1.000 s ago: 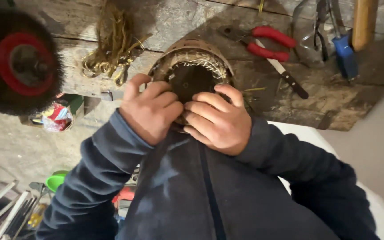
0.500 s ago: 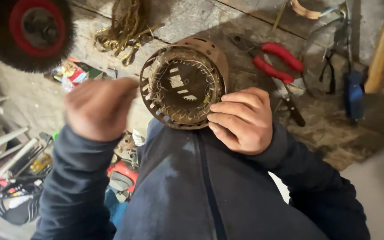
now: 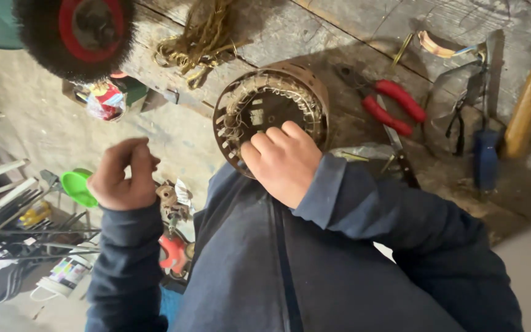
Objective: The person removes old copper windings from a motor stator using pliers and a screwdriver. They pull out the wires by hand and use the screwdriver to pry out remaining pieces from the slots. The removed copper wires are placed on the workbench.
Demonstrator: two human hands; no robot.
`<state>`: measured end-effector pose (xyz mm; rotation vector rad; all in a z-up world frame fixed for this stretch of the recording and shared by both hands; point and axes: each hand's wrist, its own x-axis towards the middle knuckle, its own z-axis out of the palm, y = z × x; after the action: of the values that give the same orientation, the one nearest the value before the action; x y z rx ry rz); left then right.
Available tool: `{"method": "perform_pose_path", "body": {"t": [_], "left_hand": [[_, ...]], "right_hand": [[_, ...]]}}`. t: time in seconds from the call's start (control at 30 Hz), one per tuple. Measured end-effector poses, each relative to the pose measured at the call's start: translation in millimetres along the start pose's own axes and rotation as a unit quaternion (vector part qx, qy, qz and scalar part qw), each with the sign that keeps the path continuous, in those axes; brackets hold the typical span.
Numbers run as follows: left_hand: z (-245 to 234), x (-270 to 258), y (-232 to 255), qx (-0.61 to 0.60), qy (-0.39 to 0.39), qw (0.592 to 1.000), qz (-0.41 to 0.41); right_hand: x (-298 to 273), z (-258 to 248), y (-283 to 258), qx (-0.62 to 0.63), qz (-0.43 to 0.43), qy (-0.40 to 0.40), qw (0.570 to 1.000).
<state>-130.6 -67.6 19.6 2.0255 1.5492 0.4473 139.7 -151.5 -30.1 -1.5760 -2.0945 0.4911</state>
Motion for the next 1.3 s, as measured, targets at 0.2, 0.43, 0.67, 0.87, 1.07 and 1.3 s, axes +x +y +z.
{"method": "perform_pose_path", "body": {"t": [0.2,0.43,0.67,0.87,1.07,1.3], "left_hand": [[68,46,3,-0.240,0.007,0.970,-0.034],[85,91,14,-0.334,-0.047,0.941,0.025],[68,107,35,-0.226,-0.158,0.942,0.190],[50,88,31,-0.044,-0.127,0.921,0.366],[52,79,30,-0.013,-0.145,0.909,0.390],[72,77,29,-0.035,-0.155,0.918,0.363]], "right_hand": [[0,8,1,0.064,0.023,-0.017,0.998],[6,-3,-13,-0.006,0.043,0.032,0.999],[4,3,-22,-0.040,0.113,0.064,0.991],[0,6,-29,-0.050,0.136,0.091,0.985],[-2,-7,-26,-0.062,0.128,0.111,0.983],[3,-12,-17,-0.206,0.252,0.127,0.937]]}}
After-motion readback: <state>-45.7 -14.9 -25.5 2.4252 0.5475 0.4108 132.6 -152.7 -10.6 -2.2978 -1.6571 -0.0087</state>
